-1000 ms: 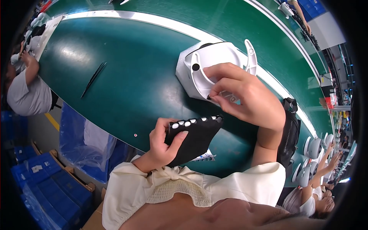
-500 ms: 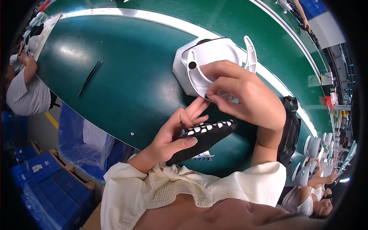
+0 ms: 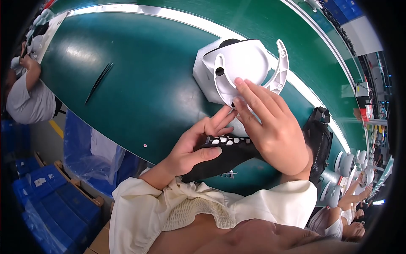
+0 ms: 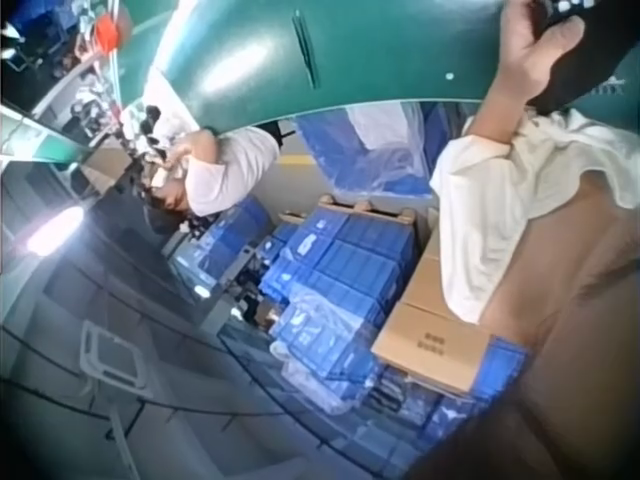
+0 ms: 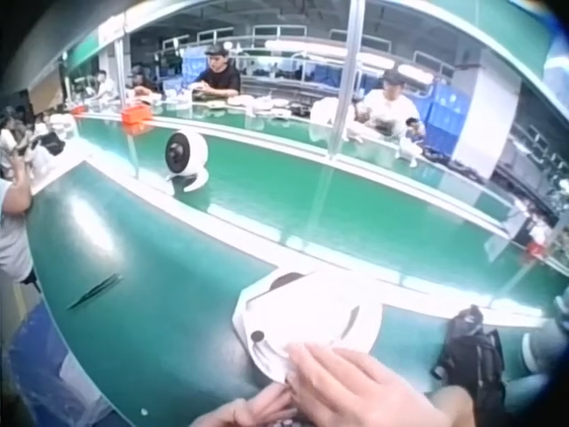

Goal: Assembling plastic housing and internal components for a security camera on an assembly line.

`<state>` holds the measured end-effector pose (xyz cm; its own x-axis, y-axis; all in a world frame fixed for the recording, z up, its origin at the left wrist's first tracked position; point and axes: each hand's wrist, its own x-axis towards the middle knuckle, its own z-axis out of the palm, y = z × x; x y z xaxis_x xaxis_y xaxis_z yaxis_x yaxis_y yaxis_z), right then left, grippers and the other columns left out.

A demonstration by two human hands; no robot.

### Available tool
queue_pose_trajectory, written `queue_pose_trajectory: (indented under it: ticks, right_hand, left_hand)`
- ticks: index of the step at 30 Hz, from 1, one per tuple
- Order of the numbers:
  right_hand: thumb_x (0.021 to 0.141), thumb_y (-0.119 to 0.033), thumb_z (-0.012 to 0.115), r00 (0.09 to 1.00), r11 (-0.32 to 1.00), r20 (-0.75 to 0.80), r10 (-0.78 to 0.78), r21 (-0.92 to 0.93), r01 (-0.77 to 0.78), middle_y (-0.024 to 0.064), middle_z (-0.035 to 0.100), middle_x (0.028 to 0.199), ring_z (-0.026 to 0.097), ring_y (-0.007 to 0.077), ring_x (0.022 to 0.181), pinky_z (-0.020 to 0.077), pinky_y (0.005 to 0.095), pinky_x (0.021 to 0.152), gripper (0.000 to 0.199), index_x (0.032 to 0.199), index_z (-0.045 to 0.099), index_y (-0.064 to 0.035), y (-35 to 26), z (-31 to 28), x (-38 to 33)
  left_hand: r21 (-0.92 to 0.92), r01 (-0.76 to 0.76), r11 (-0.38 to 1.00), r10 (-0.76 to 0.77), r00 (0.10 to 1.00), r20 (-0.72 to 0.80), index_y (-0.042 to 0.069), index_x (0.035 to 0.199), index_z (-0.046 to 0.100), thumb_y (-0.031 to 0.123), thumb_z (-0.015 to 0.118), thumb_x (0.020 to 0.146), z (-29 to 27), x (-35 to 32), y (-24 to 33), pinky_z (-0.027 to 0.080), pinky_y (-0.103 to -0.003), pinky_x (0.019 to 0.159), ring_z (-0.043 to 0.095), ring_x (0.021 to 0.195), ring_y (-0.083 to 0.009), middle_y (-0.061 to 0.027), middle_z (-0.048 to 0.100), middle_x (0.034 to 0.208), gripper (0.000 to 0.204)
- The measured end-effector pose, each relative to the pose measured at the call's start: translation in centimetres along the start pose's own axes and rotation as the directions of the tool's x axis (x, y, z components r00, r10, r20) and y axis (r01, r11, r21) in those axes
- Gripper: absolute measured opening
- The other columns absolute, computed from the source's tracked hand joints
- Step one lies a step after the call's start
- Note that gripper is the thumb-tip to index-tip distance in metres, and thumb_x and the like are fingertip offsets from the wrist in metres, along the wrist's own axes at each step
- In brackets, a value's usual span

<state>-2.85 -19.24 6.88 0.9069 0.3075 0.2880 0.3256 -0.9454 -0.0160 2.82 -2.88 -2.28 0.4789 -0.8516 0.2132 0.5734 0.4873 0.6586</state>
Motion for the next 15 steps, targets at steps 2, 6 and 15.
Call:
queue_pose_trajectory:
  ticks: [2,6,15]
  right_hand:
    - [0.063,0.001,0.061,0.996,0.995,0.042,0.08,-0.057,-0.078,0.0155,0.051,0.116,0.053,0.0302,0.102,0.0461,0.0355,0.078,0.034,0.097,0.059,0.0025,-0.5,-0.2,-0.2]
    - [0.065,0.004,0.061,0.995,0.984,0.003,0.095,0.148,-0.094,0.0131,0.057,0.103,0.058,0.0282,0.09,0.0477,0.034,0.073,0.028,0.093,0.059,0.0022,0.8,-0.6,0.0]
    - [0.075,-0.007,0.062,0.99,0.814,0.035,0.136,0.565,-0.132,0.0128,0.059,0.073,0.06,0.0272,0.066,0.0458,0.0317,0.056,0.015,0.083,0.051,-0.0009,3.9,0.4,2.5]
  left_hand:
    - [0.059,0.014,0.998,-0.014,1.0,-0.009,0.007,0.084,0.037,-0.003,0.049,0.082,0.2,0.0,0.1,0.02,-0.046,0.104,0.01,0.132,-0.0361,-0.0244,0.01,0.141,0.016]
    - [0.05,0.009,0.999,-0.009,1.0,-0.004,0.006,0.086,0.038,-0.002,0.049,0.082,0.2,0.2,0.0,0.02,-0.045,0.103,0.011,0.132,-0.036,-0.024,0.011,0.141,0.014]
    - [0.095,0.001,0.996,-0.001,1.0,-0.005,0.003,0.092,0.039,0.001,0.049,0.084,-0.1,0.0,-0.2,0.02,-0.044,0.103,0.015,0.131,-0.0358,-0.0245,0.013,0.141,0.013]
